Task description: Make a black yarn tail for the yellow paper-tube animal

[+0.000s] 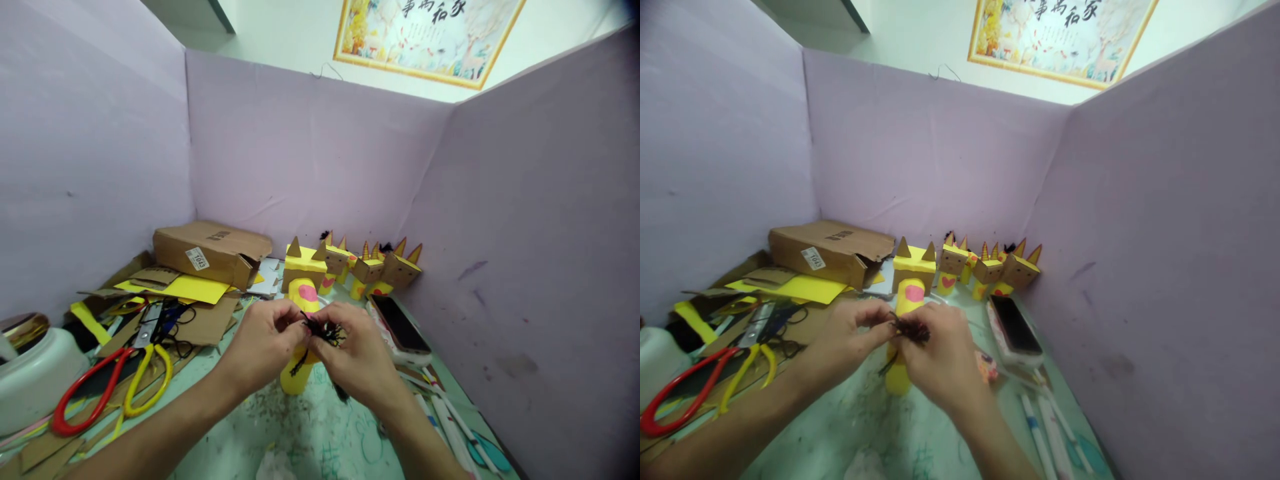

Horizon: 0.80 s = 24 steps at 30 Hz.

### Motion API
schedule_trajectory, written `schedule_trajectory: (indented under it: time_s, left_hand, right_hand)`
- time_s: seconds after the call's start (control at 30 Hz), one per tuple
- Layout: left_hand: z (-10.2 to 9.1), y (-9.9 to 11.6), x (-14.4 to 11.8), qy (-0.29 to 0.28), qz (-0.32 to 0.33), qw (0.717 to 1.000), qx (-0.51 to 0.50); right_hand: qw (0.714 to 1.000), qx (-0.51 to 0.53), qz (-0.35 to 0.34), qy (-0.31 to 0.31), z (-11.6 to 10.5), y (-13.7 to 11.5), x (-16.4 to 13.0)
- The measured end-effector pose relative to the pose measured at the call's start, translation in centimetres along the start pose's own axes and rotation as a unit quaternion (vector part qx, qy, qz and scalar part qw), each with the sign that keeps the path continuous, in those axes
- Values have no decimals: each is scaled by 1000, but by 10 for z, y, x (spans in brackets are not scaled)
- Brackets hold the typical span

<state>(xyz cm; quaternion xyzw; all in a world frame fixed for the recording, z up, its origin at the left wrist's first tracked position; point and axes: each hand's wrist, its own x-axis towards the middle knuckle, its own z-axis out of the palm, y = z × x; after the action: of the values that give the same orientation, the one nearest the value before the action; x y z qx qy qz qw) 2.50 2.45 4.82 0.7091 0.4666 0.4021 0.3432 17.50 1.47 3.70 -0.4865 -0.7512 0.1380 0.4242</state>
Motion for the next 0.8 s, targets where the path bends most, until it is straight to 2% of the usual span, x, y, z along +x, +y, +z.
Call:
schedule_trajectory:
  time_s: [0.1,0.23,0.6,0.8]
  left_hand:
    - [-1,0,1,8,-2,1000,5]
    - [-1,-1,2,14,-13,1000,7]
    - [-1,2,-2,12,17,999,35]
    - [-3,4,-1,-2,28,997,67]
  right_hand:
    - [995,80,57,12,-1,1,1]
    - [981,145,131,-19,-4,3,3]
    - [990,122,64,26,-2,-1,3]
    - [985,132,108,14,0,-1,4]
